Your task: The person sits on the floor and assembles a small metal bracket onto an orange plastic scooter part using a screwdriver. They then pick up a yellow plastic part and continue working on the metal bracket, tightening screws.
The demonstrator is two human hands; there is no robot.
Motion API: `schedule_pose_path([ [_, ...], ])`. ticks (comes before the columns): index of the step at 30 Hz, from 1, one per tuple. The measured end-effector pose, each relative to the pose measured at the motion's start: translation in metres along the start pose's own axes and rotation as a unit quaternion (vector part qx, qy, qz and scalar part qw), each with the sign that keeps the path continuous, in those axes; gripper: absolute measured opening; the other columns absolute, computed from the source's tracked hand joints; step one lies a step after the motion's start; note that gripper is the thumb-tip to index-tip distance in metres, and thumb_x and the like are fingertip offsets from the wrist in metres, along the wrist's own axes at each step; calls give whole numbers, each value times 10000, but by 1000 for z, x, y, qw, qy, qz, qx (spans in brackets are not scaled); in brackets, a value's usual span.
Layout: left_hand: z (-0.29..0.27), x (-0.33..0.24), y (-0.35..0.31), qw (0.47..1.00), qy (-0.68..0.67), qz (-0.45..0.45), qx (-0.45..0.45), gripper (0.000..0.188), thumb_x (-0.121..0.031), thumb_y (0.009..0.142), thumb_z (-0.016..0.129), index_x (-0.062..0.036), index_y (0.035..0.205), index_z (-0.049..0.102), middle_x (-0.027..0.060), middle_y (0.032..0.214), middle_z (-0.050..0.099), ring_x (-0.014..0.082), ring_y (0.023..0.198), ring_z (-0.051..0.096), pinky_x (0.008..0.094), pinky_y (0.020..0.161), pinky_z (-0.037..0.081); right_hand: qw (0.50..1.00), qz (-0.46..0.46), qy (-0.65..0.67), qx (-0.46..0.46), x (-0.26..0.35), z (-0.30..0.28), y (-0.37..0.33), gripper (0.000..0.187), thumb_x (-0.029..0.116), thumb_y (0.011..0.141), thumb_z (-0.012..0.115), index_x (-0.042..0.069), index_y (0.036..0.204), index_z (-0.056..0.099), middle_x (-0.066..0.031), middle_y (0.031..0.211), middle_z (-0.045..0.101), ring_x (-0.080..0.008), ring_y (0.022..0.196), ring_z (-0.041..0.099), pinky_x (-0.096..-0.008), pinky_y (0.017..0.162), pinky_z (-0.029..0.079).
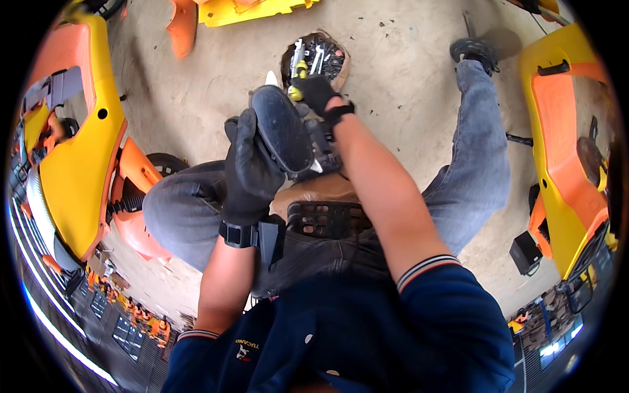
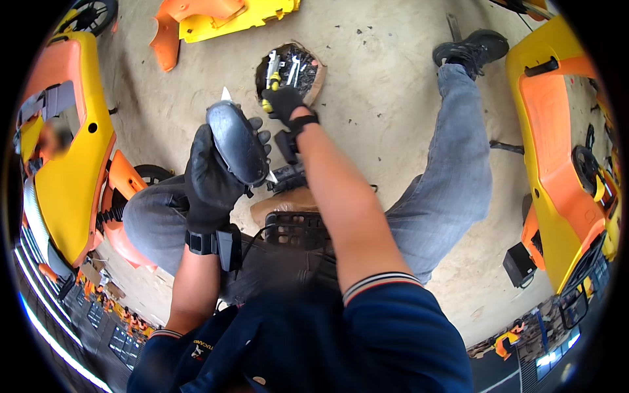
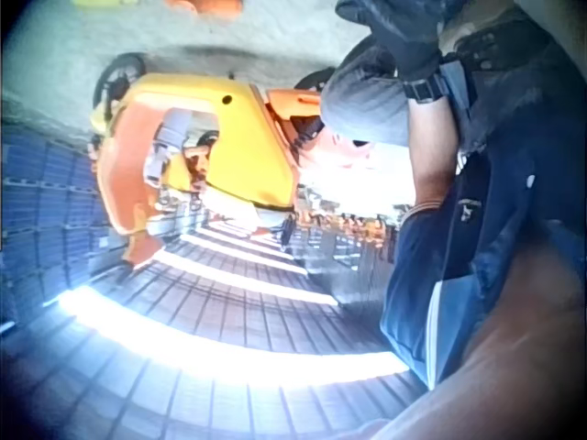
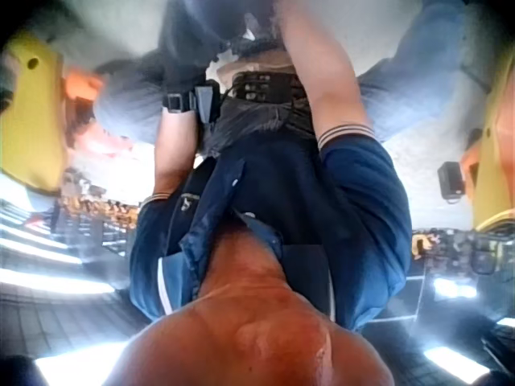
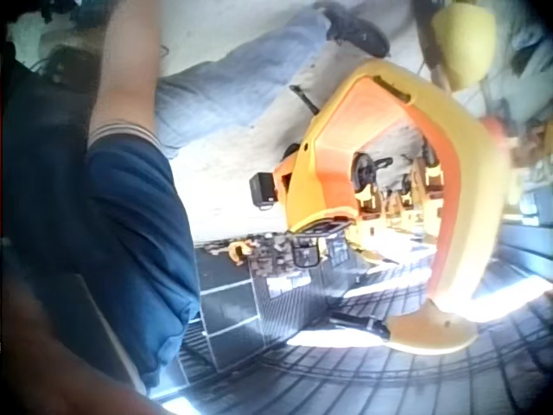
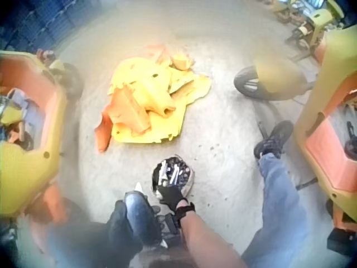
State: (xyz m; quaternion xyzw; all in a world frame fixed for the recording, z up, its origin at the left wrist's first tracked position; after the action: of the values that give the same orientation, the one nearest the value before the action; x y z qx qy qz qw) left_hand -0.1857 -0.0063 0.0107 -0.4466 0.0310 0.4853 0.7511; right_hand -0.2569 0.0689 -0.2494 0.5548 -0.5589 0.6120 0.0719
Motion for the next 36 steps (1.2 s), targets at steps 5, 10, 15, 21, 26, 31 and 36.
schedule_pose_path([
  [5, 4, -16, -2, 993, -97, 11, 63, 585, -445, 1010, 405, -35, 1425, 364, 263, 1364, 476, 400, 1216, 530, 526, 1008, 458, 890, 102, 440, 66, -34, -71, -96, 304, 320, 926, 613, 83, 1117, 624, -32, 979, 623, -137, 819, 617, -294, 726, 561],
  [10, 10, -26, -6, 993, -86, 50, 70, 595, -471, 1017, 340, -14, 1396, 380, 258, 1304, 523, 372, 1161, 574, 488, 966, 498, 867, 130, 481, 12, -80, -127, -125, 311, 263, 915, 632, 30, 1115, 580, -89, 941, 647, -182, 813, 643, -321, 719, 572],
  [15, 2, -36, -8, 993, -31, 96, 56, 568, -453, 1027, 306, -14, 1377, 391, 253, 1269, 547, 365, 1142, 591, 473, 948, 517, 843, 120, 503, -146, -104, -139, -145, 261, 170, 895, 646, 54, 1108, 552, -88, 927, 637, -196, 833, 637, -348, 709, 563],
  [21, -5, -33, -12, 995, -48, 82, 18, 584, -456, 1003, 386, -42, 1415, 390, 233, 1347, 512, 383, 1201, 546, 513, 998, 460, 896, 120, 390, -175, -158, -118, -139, 111, 143, 868, 647, 82, 839, 560, -31, 651, 555, -155, 544, 548, -311, 517, 479],
  [26, -6, -26, -14, 995, -98, 27, 16, 579, -478, 1011, 381, -63, 1416, 384, 187, 1296, 548, 321, 1133, 595, 446, 964, 498, 886, 125, 369, -250, -83, -112, -118, 192, 241, 865, 691, 85, 825, 587, 9, 593, 509, -100, 481, 474, -260, 462, 390],
  [31, 6, -29, -24, 995, -69, 52, 47, 530, -420, 1046, 325, -42, 1416, 375, 166, 1262, 574, 270, 1089, 623, 372, 931, 524, 926, -39, 320, -196, 19, -129, -54, 175, 206, 879, 670, 43, 938, 645, 11, 680, 560, -73, 611, 521, -238, 558, 429],
  [36, -3, -35, -31, 993, -103, 47, -14, 530, -430, 1046, 328, -33, 1384, 424, 153, 1203, 613, 228, 1058, 634, 341, 908, 532, 955, -145, 110, -235, 125, -130, 16, 245, 234, 848, 668, -2, 909, 643, -100, 749, 641, -179, 683, 579, -324, 671, 488],
])
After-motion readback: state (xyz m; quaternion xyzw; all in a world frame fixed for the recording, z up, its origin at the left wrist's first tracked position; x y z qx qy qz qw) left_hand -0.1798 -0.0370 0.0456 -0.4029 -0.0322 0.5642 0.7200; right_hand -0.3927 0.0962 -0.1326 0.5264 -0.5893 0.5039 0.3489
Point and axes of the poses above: each hand's wrist, its own y-axis towards the middle knuckle, its own z-axis out of the palm, x = y × z, the point moved 7 cm from there along y, towards the middle knuckle
